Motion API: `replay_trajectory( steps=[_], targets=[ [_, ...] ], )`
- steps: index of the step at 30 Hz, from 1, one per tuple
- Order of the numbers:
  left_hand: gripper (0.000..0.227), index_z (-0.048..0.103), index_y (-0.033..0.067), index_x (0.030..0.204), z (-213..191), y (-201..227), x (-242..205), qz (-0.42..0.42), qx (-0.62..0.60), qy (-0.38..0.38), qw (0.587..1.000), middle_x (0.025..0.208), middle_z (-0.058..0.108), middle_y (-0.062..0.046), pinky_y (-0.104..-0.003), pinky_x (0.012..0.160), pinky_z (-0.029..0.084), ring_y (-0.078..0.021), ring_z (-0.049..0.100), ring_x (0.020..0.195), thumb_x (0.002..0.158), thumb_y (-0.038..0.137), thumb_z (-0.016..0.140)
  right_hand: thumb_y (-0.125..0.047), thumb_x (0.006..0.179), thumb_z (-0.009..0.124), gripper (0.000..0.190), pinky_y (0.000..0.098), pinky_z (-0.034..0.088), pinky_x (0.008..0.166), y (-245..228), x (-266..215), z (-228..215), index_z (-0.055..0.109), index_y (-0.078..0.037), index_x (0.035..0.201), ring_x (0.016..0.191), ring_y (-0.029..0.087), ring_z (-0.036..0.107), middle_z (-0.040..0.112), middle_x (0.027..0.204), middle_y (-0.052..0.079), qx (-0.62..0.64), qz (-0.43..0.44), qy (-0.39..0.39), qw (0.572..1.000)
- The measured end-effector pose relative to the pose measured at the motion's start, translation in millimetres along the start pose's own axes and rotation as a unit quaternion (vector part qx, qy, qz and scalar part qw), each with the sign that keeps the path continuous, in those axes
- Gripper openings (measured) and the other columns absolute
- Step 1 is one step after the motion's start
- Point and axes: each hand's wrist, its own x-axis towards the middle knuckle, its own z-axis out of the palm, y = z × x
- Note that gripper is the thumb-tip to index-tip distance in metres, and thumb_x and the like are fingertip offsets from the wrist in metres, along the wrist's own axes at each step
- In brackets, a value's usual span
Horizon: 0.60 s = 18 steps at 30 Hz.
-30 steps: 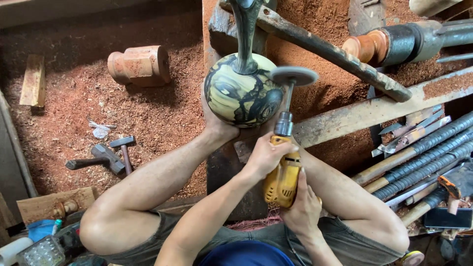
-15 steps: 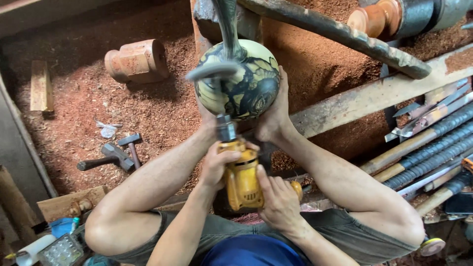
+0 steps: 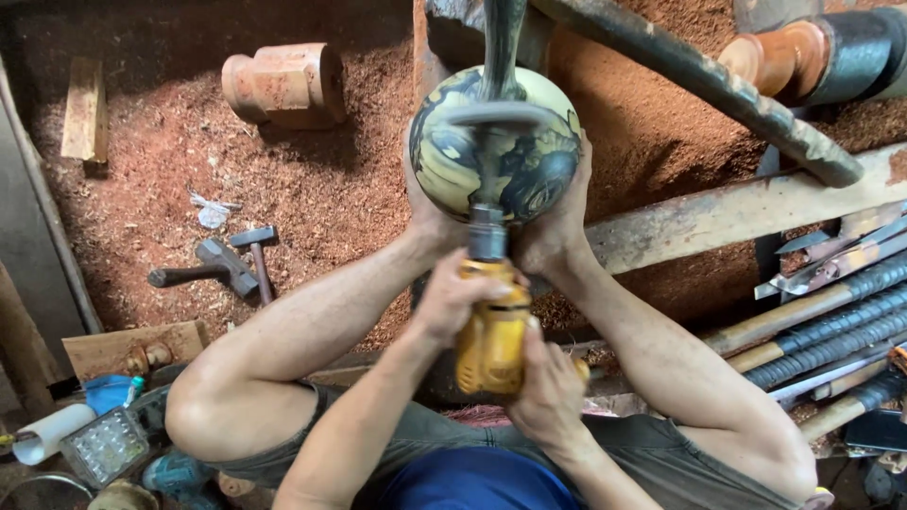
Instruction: Polishing and finishing a wooden decorative vessel using a drill-mounted sanding disk.
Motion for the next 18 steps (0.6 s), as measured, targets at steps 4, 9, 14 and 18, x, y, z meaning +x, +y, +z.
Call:
replay_trajectory(
  steps=[4,9,14,18],
  targets=[
    [0.034,0.056,-0.0041,0.108,-29.8,15.9,-4.0,0.028,-0.011,0.025,0.999,0.1,0.072,-0.018,-0.045,0.085,0.065,-0.028,0.075,0.088,0.079,0.006,0.071,-0.007,0.08,0.075,0.093,0.0387,0.044,0.063,-32.6,49.8,-3.1,0.023,0.001,0.157,0.071,0.023,0.057,0.057,0.083,0.007,0.021,-0.06,0.007,0.998],
    [0.038,0.057,0.0023,0.109,-22.3,24.6,-2.1,0.015,-0.022,0.052,0.998,0.095,0.072,-0.016,-0.044,0.078,0.065,-0.0267,0.075,0.083,0.074,0.01,0.067,-0.005,0.068,0.073,0.103,0.039,0.044,0.065,-38.3,54.3,-8.6,0.023,0.0,0.158,0.071,0.025,0.056,0.057,0.082,0.009,0.011,-0.033,-0.013,0.999],
    [0.033,0.057,-0.0007,0.107,7.7,-1.2,15.5,0.034,0.056,0.03,0.997,0.098,0.073,-0.017,-0.044,0.083,0.066,-0.0258,0.075,0.086,0.079,0.008,0.072,-0.014,0.071,0.08,0.103,0.0394,0.045,0.057,-2.5,25.7,-9.3,0.022,0.001,0.154,0.068,0.023,0.059,0.059,0.08,0.007,0.005,-0.032,0.019,0.999],
    [0.031,0.057,0.0048,0.107,49.9,2.3,43.5,-0.015,0.095,0.057,0.994,0.094,0.073,-0.011,-0.039,0.082,0.065,-0.0206,0.075,0.086,0.079,0.011,0.071,-0.006,0.08,0.074,0.094,0.0389,0.06,0.068,46.8,19.0,-17.0,0.021,-0.001,0.157,0.08,0.025,0.07,0.067,0.094,0.01,0.043,0.006,0.039,0.998]
  ],
)
